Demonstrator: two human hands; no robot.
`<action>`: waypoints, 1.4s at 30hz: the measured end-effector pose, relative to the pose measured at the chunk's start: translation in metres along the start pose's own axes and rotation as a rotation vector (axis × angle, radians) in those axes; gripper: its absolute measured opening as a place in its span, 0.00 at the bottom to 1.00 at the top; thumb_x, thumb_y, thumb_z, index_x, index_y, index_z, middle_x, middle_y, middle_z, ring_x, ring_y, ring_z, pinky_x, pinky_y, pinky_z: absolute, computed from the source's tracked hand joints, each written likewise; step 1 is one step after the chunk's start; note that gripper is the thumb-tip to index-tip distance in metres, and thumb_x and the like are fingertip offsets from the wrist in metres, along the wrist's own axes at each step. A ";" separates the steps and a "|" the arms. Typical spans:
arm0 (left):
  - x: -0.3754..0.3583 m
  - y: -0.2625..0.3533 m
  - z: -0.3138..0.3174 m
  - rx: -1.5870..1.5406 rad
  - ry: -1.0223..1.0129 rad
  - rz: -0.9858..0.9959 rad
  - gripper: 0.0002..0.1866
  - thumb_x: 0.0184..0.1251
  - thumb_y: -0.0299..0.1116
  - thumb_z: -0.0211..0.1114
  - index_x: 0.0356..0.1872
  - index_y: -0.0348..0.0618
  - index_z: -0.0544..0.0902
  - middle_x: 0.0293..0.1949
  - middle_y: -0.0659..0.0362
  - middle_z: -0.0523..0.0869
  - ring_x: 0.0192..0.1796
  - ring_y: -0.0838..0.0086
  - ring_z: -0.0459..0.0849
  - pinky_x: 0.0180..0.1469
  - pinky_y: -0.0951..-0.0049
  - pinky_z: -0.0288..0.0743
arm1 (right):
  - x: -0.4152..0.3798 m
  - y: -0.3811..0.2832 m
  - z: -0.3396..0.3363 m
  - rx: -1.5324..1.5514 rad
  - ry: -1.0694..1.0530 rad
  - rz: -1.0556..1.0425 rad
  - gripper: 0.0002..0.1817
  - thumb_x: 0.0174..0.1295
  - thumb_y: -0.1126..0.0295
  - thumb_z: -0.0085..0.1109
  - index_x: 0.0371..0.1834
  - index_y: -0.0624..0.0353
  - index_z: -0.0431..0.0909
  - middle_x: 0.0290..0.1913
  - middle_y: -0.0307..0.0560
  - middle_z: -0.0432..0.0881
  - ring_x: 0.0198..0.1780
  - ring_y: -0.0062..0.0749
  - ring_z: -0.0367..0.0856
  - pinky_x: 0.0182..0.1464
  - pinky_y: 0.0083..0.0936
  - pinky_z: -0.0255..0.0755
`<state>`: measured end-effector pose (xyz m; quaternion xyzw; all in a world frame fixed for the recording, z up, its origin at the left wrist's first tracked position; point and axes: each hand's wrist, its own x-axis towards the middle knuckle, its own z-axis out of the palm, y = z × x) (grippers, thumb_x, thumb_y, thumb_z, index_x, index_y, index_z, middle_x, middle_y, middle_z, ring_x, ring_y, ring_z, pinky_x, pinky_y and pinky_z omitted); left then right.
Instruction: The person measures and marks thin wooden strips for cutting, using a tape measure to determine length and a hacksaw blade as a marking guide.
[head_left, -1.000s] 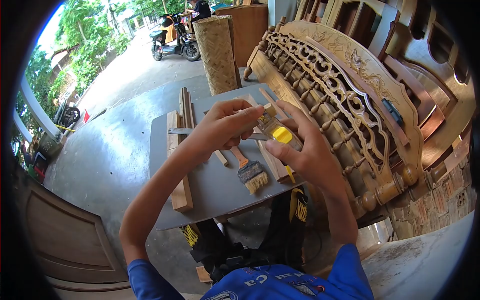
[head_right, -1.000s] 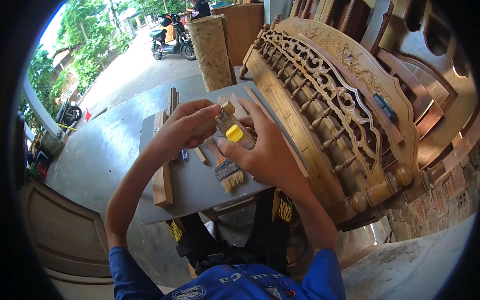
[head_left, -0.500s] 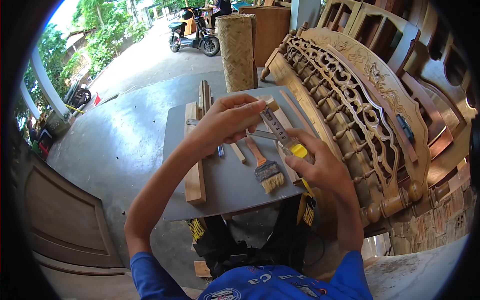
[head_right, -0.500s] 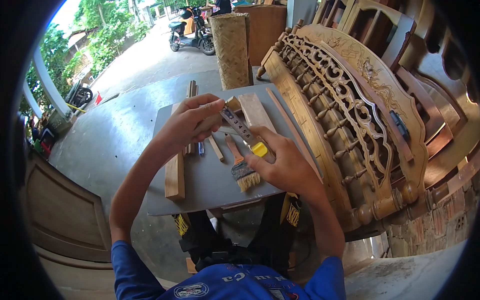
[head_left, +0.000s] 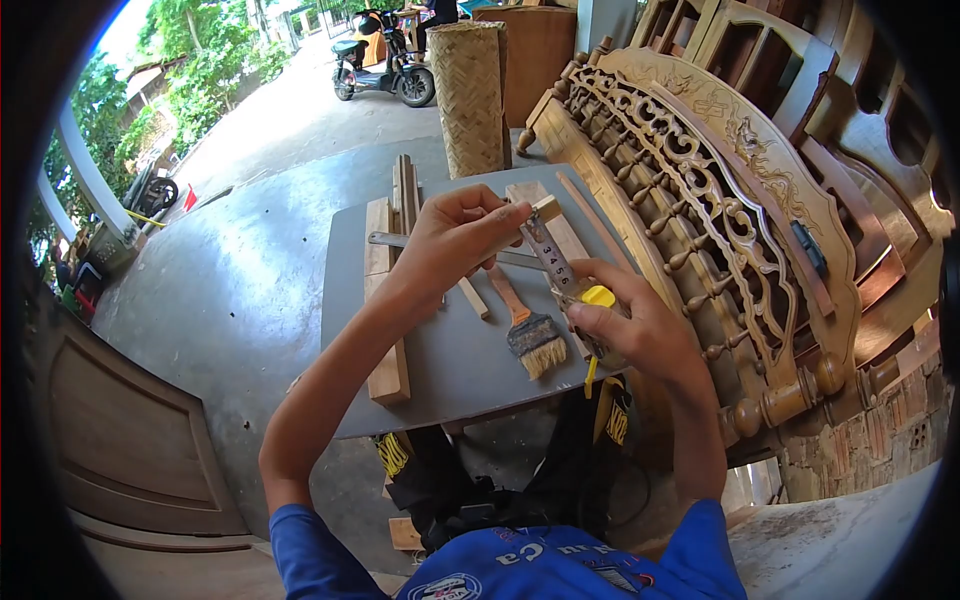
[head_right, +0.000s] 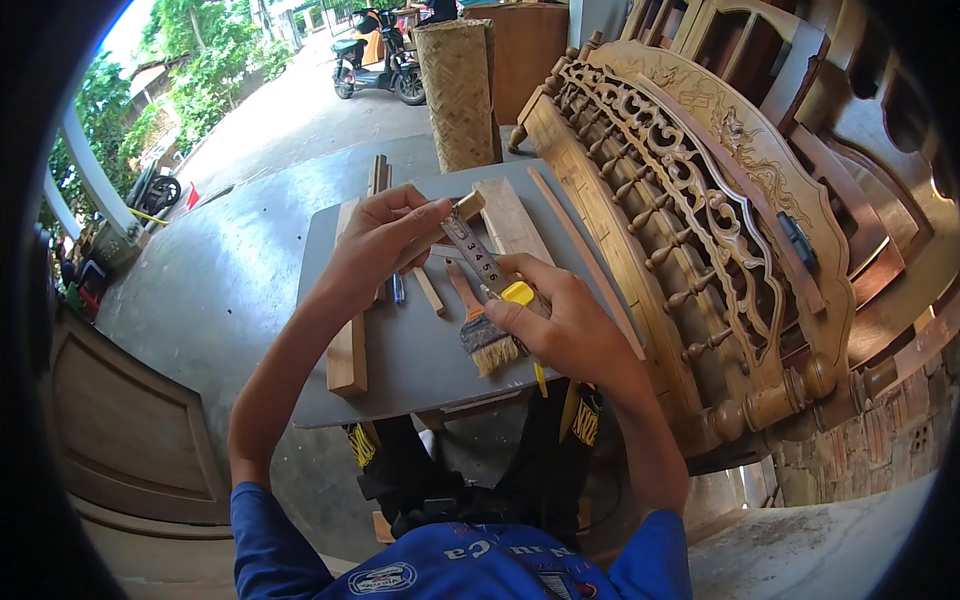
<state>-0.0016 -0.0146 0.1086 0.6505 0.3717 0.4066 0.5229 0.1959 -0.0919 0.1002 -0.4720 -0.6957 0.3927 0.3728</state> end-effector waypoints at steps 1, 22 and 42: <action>0.000 -0.002 0.001 -0.015 -0.011 0.018 0.12 0.62 0.41 0.61 0.27 0.45 0.77 0.21 0.66 0.78 0.20 0.90 0.70 0.19 0.88 0.59 | 0.000 -0.002 0.000 0.034 0.016 0.000 0.30 0.53 0.61 0.56 0.55 0.73 0.66 0.46 0.60 0.75 0.49 0.39 0.75 0.52 0.28 0.66; -0.007 -0.024 0.016 0.137 -0.120 0.018 0.14 0.64 0.42 0.59 0.30 0.39 0.77 0.23 0.66 0.76 0.24 0.89 0.68 0.24 0.84 0.61 | -0.003 0.020 0.011 0.364 0.210 0.052 0.34 0.50 0.64 0.60 0.57 0.70 0.59 0.45 0.64 0.75 0.43 0.33 0.78 0.45 0.22 0.71; -0.004 -0.079 0.099 0.885 -0.137 0.489 0.15 0.56 0.35 0.61 0.44 0.42 0.78 0.43 0.51 0.75 0.50 0.60 0.72 0.52 0.60 0.64 | 0.187 0.131 -0.026 -0.587 0.226 0.087 0.45 0.39 0.47 0.68 0.56 0.67 0.63 0.52 0.67 0.72 0.54 0.52 0.72 0.55 0.35 0.67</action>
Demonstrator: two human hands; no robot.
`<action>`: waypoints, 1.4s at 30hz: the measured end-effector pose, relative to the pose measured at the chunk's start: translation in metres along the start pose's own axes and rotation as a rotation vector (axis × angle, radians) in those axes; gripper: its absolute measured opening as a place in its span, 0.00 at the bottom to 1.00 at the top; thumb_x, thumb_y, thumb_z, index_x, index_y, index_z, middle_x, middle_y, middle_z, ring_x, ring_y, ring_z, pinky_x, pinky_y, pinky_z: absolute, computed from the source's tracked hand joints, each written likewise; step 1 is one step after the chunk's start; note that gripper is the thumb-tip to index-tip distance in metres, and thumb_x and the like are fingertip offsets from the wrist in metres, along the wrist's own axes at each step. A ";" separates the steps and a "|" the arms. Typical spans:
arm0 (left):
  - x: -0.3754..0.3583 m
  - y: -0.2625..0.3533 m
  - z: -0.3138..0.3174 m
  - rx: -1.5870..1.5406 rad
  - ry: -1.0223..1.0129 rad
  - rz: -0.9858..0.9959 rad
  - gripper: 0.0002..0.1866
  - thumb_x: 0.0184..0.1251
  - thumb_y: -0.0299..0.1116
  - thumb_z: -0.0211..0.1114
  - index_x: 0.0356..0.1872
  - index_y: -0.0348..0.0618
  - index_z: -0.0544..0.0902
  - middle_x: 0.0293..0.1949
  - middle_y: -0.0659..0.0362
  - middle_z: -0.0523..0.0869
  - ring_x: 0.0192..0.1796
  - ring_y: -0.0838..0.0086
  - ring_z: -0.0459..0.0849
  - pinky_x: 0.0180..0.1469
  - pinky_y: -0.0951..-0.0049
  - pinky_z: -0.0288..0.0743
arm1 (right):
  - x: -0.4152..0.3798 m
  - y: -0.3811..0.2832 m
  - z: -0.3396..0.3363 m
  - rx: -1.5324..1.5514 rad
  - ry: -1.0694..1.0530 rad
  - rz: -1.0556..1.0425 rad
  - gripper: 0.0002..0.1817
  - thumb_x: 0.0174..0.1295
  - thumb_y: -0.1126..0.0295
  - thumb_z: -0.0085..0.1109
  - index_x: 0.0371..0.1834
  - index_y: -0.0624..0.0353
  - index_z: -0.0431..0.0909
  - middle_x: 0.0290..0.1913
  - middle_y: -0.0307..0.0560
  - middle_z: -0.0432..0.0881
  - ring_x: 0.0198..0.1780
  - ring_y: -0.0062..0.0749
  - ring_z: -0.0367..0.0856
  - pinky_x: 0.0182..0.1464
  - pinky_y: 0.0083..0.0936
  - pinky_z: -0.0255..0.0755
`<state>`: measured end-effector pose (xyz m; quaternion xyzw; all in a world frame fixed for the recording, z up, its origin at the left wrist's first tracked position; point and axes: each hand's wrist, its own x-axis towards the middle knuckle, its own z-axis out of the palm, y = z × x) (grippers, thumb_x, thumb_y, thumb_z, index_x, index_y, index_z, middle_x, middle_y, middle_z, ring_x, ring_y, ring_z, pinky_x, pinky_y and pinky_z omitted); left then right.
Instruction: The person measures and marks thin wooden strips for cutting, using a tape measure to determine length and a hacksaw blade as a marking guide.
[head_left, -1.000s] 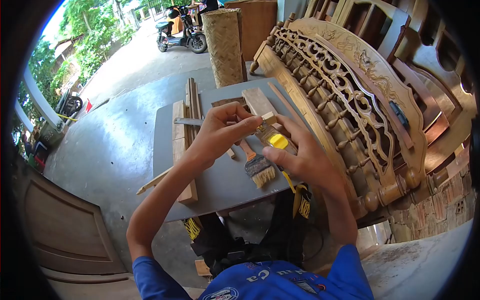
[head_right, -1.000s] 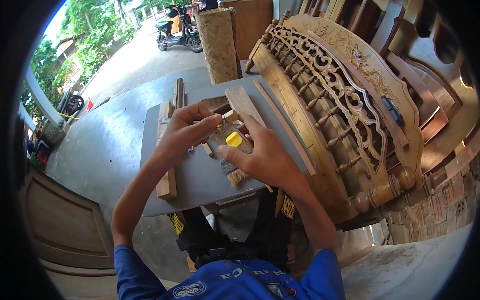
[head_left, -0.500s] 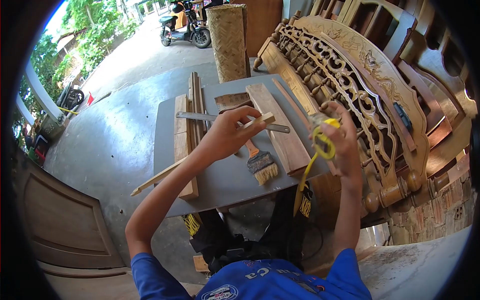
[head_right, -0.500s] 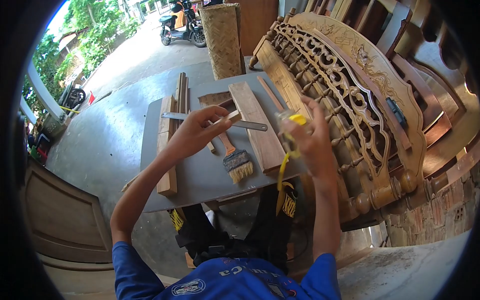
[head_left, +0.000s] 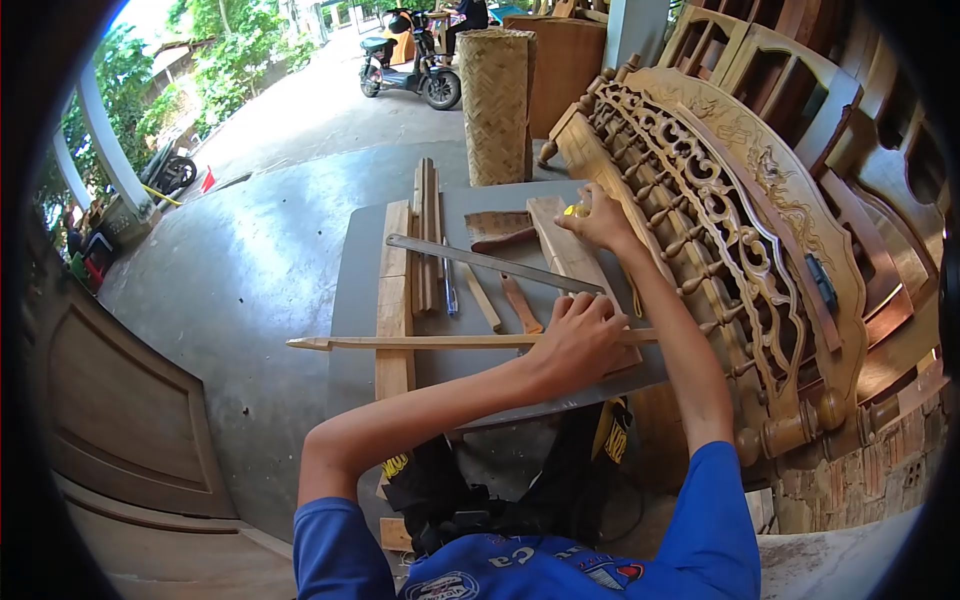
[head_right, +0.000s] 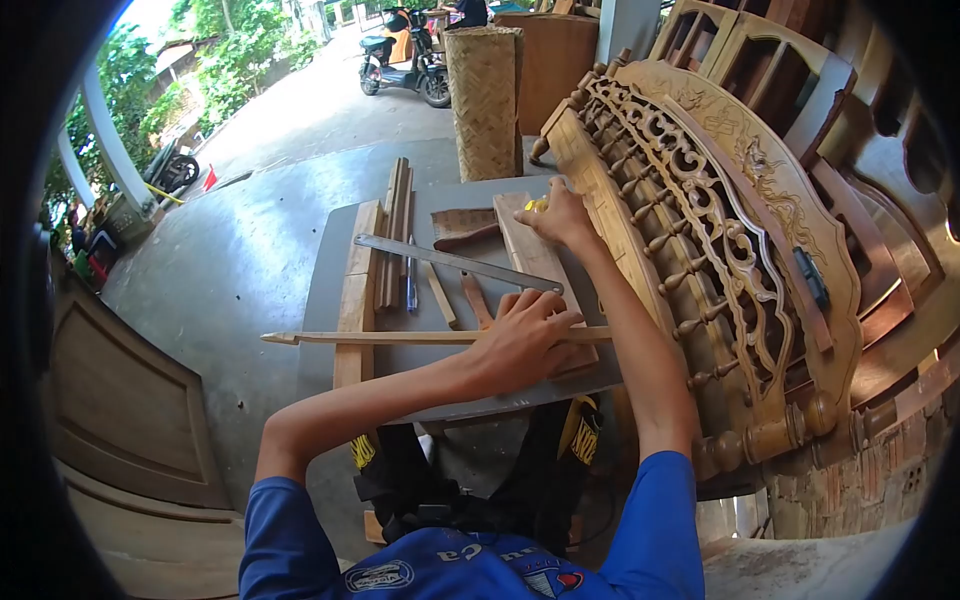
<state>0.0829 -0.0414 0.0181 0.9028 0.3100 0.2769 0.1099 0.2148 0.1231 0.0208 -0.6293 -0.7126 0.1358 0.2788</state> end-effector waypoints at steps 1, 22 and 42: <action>-0.007 0.000 -0.009 0.019 0.049 0.030 0.16 0.56 0.36 0.61 0.45 0.42 0.78 0.44 0.51 0.75 0.50 0.60 0.72 0.53 0.59 0.63 | 0.001 -0.005 0.002 -0.021 -0.009 -0.020 0.45 0.39 0.47 0.68 0.56 0.66 0.63 0.52 0.66 0.72 0.55 0.52 0.72 0.55 0.35 0.67; -0.065 -0.043 -0.071 0.075 -0.035 -0.122 0.18 0.57 0.38 0.64 0.48 0.46 0.76 0.45 0.53 0.74 0.50 0.59 0.72 0.54 0.61 0.64 | -0.020 -0.078 0.023 -0.230 -0.308 -0.641 0.17 0.52 0.75 0.55 0.48 0.61 0.75 0.47 0.54 0.76 0.50 0.47 0.74 0.54 0.33 0.67; -0.179 -0.048 -0.134 0.199 0.414 -0.379 0.29 0.47 0.34 0.70 0.53 0.42 0.72 0.52 0.51 0.71 0.56 0.60 0.69 0.56 0.61 0.64 | -0.149 -0.113 -0.046 0.154 -0.105 -0.786 0.04 0.45 0.78 0.57 0.22 0.63 0.71 0.33 0.54 0.77 0.33 0.40 0.77 0.34 0.29 0.69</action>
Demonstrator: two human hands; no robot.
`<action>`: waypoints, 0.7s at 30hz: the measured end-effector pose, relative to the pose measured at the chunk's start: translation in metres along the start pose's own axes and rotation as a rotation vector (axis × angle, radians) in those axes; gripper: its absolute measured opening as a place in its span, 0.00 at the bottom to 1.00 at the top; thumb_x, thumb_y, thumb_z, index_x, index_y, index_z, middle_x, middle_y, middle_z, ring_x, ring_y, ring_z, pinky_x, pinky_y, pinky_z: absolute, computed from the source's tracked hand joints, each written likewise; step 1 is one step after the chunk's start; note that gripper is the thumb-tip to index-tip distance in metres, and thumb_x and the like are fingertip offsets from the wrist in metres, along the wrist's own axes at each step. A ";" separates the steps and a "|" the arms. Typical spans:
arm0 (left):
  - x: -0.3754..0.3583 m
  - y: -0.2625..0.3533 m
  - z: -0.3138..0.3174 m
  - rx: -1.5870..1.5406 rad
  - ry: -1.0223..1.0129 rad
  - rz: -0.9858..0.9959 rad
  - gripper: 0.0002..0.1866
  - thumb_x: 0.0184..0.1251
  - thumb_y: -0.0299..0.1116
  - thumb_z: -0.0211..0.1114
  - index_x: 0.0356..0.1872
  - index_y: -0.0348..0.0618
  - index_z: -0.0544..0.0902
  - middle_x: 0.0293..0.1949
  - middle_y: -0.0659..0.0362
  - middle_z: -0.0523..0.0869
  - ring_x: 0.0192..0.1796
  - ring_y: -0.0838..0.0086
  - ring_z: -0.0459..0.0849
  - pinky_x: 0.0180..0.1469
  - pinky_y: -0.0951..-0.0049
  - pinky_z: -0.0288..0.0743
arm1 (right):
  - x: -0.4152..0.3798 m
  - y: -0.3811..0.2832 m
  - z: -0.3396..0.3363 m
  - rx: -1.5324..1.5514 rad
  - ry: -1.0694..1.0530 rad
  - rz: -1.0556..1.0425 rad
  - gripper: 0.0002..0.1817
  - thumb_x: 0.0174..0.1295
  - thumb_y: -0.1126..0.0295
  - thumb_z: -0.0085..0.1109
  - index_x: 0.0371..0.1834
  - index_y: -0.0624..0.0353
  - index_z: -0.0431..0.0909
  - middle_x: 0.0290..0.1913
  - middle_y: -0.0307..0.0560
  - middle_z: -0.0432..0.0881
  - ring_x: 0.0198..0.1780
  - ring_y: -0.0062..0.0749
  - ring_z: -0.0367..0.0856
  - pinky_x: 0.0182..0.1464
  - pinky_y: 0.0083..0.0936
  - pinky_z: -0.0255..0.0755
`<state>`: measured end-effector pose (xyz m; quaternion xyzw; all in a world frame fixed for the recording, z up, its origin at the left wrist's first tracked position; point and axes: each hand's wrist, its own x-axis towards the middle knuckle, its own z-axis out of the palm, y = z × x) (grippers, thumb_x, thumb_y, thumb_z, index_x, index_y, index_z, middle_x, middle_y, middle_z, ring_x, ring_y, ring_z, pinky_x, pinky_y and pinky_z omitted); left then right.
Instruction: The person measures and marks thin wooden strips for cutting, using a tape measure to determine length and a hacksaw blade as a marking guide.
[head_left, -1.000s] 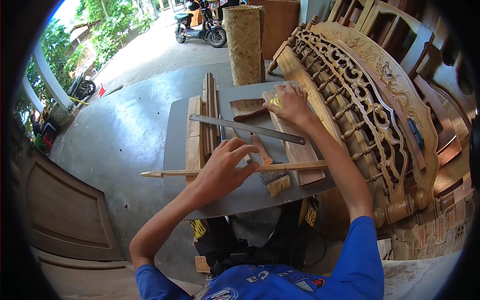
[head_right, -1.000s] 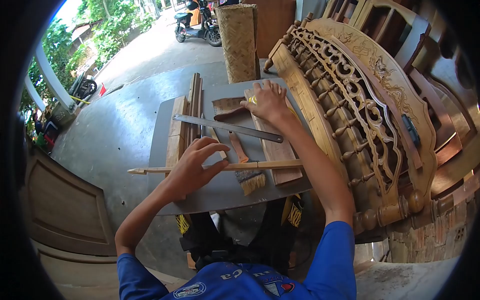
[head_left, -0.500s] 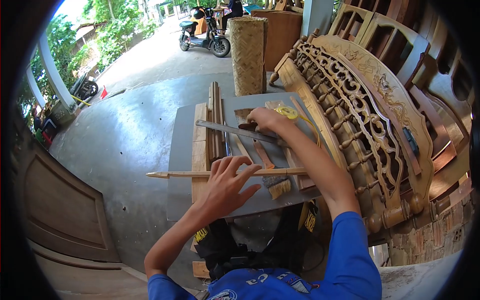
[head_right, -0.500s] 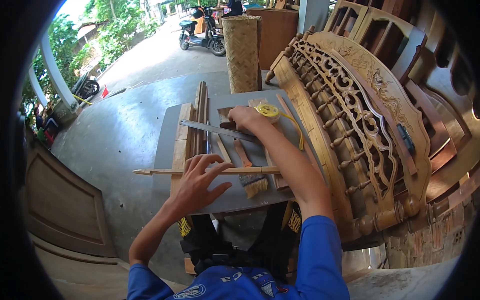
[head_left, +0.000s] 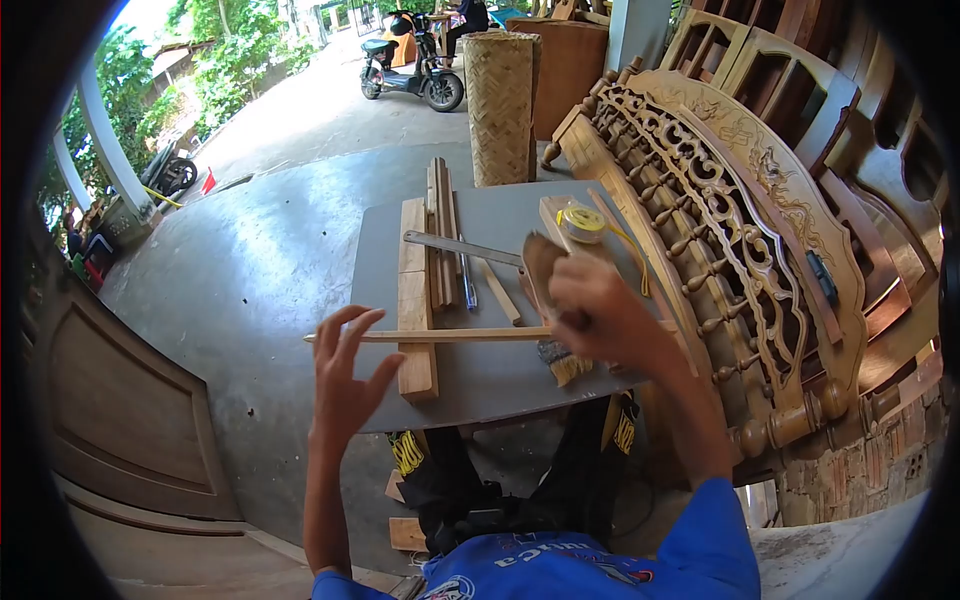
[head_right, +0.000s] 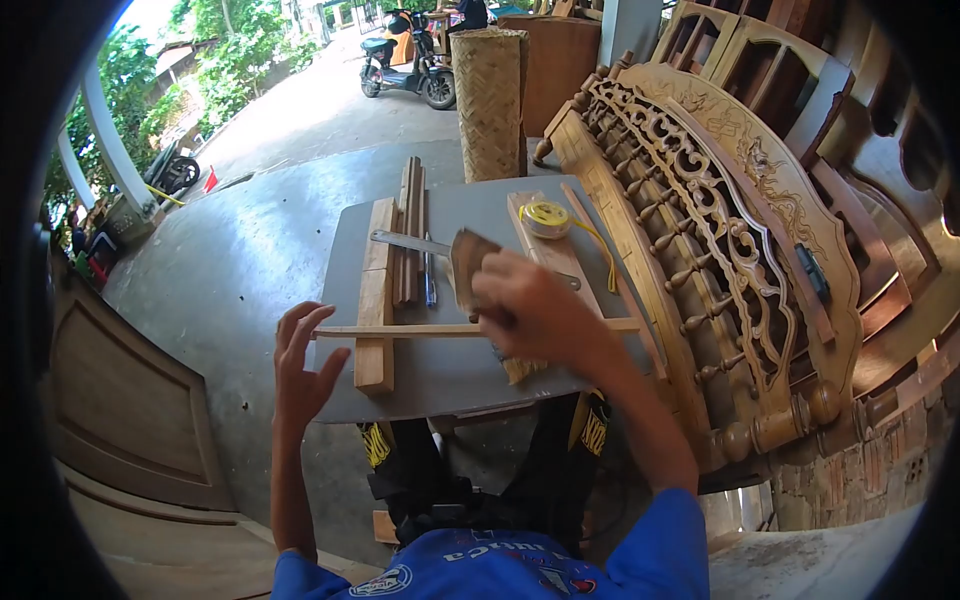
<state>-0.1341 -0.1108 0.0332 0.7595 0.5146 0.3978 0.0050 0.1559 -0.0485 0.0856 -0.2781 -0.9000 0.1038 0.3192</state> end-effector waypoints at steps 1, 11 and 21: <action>0.007 0.019 0.003 -0.136 -0.029 0.048 0.30 0.46 0.35 0.71 0.53 0.41 0.72 0.52 0.50 0.71 0.56 0.60 0.69 0.56 0.62 0.64 | -0.018 -0.017 0.004 0.081 0.057 0.009 0.05 0.45 0.79 0.57 0.21 0.62 0.70 0.37 0.54 0.76 0.35 0.41 0.76 0.35 0.27 0.68; -0.076 0.068 0.060 -1.728 -0.538 -0.528 0.41 0.36 0.40 0.79 0.54 0.37 0.68 0.49 0.52 0.73 0.52 0.67 0.75 0.52 0.70 0.69 | -0.097 -0.069 0.095 1.111 0.428 0.418 0.16 0.52 0.69 0.66 0.39 0.63 0.71 0.41 0.47 0.78 0.40 0.21 0.76 0.41 0.21 0.71; -0.089 0.097 0.058 -1.535 -0.037 -0.618 0.43 0.50 0.41 0.71 0.63 0.36 0.55 0.59 0.51 0.66 0.61 0.65 0.67 0.62 0.64 0.60 | -0.078 -0.086 0.135 1.363 0.352 0.659 0.20 0.55 0.60 0.63 0.44 0.65 0.73 0.40 0.43 0.79 0.42 0.20 0.75 0.42 0.21 0.71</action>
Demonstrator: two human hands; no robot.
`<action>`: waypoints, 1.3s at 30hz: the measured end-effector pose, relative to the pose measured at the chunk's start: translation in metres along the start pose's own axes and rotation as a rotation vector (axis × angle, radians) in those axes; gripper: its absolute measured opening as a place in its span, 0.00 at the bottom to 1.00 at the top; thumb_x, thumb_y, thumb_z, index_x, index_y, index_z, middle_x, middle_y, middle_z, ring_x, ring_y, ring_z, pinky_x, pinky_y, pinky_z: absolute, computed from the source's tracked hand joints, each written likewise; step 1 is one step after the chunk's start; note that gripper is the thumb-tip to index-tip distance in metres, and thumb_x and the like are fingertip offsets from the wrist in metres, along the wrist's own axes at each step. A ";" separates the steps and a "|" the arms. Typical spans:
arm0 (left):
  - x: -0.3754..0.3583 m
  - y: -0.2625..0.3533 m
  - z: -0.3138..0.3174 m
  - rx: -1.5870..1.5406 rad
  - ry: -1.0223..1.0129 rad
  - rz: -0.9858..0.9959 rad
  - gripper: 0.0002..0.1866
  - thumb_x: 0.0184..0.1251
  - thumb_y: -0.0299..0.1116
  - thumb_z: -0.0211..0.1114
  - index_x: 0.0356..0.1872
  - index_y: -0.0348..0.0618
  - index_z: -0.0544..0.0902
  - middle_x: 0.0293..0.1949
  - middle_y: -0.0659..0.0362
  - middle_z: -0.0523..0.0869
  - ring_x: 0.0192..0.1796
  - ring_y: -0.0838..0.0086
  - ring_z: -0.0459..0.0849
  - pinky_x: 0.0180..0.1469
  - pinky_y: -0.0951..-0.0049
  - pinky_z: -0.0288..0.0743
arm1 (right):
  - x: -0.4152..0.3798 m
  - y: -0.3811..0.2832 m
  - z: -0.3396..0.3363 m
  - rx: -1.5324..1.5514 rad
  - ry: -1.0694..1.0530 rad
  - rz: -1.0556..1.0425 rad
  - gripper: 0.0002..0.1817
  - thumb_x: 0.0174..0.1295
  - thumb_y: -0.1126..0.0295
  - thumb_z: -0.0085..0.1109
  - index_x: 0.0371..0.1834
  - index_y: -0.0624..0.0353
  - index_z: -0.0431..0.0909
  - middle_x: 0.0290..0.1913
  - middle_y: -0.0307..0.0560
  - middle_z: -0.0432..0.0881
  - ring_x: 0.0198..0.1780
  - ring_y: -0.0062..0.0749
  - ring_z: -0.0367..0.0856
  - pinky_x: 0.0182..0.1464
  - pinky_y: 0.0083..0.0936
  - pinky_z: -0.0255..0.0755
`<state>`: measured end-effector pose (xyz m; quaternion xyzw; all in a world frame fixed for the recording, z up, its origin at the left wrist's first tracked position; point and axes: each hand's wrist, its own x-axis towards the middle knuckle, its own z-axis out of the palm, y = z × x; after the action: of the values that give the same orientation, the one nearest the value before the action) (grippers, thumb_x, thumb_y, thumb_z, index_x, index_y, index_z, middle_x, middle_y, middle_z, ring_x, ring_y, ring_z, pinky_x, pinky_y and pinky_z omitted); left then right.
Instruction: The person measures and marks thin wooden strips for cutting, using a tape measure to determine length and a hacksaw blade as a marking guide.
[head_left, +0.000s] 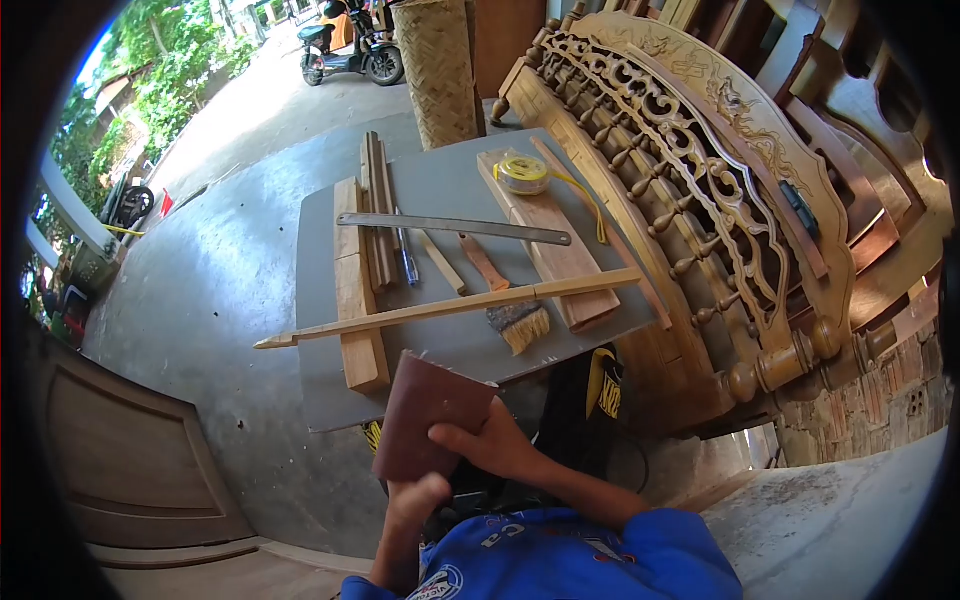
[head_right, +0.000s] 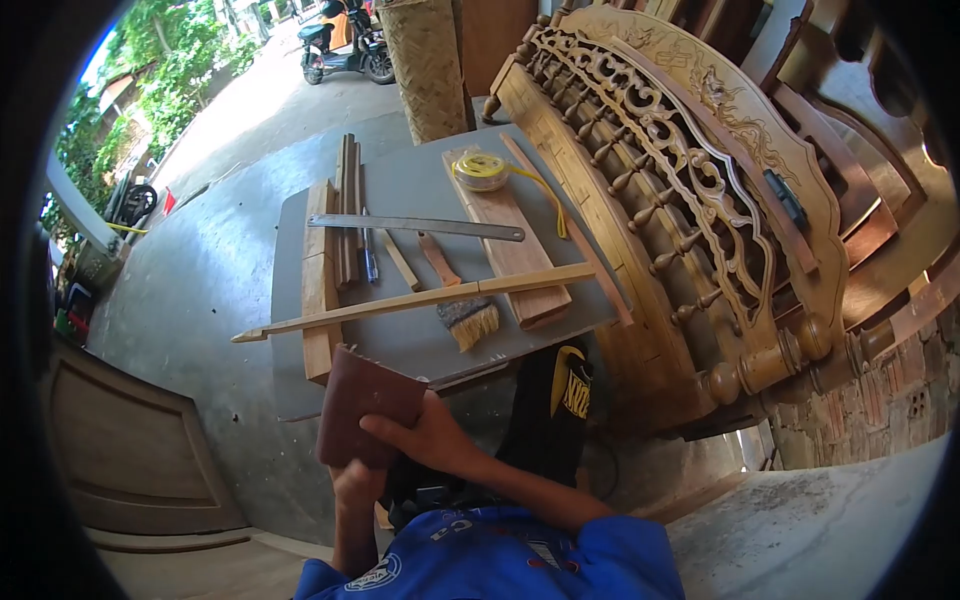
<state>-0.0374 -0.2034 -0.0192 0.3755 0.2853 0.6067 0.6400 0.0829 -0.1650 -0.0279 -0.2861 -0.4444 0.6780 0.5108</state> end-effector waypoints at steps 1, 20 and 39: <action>0.002 0.000 -0.005 -0.056 0.139 -0.121 0.38 0.55 0.39 0.67 0.63 0.36 0.57 0.59 0.51 0.67 0.60 0.66 0.67 0.62 0.65 0.60 | 0.001 -0.003 -0.001 -0.071 -0.038 -0.014 0.20 0.55 0.61 0.62 0.44 0.65 0.73 0.41 0.45 0.79 0.44 0.21 0.75 0.45 0.22 0.71; 0.088 0.070 -0.034 1.976 -0.024 0.446 0.32 0.56 0.22 0.50 0.65 0.51 0.61 0.58 0.52 0.72 0.62 0.58 0.67 0.65 0.60 0.52 | 0.012 -0.117 -0.142 -1.384 0.348 -0.437 0.13 0.52 0.69 0.61 0.42 0.59 0.77 0.38 0.46 0.76 0.42 0.36 0.75 0.49 0.30 0.66; 0.109 0.084 0.011 1.338 -0.265 0.587 0.35 0.58 0.28 0.55 0.68 0.44 0.53 0.67 0.50 0.58 0.68 0.55 0.57 0.67 0.58 0.50 | 0.055 -0.193 -0.002 0.061 -0.173 -1.157 0.15 0.70 0.54 0.32 0.40 0.49 0.67 0.18 0.31 0.55 0.13 0.14 0.49 0.12 0.12 0.50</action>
<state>-0.0645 -0.0986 0.0663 0.8159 0.4024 0.3989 0.1152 0.1521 -0.0961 0.1476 0.0743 -0.5486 0.3221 0.7679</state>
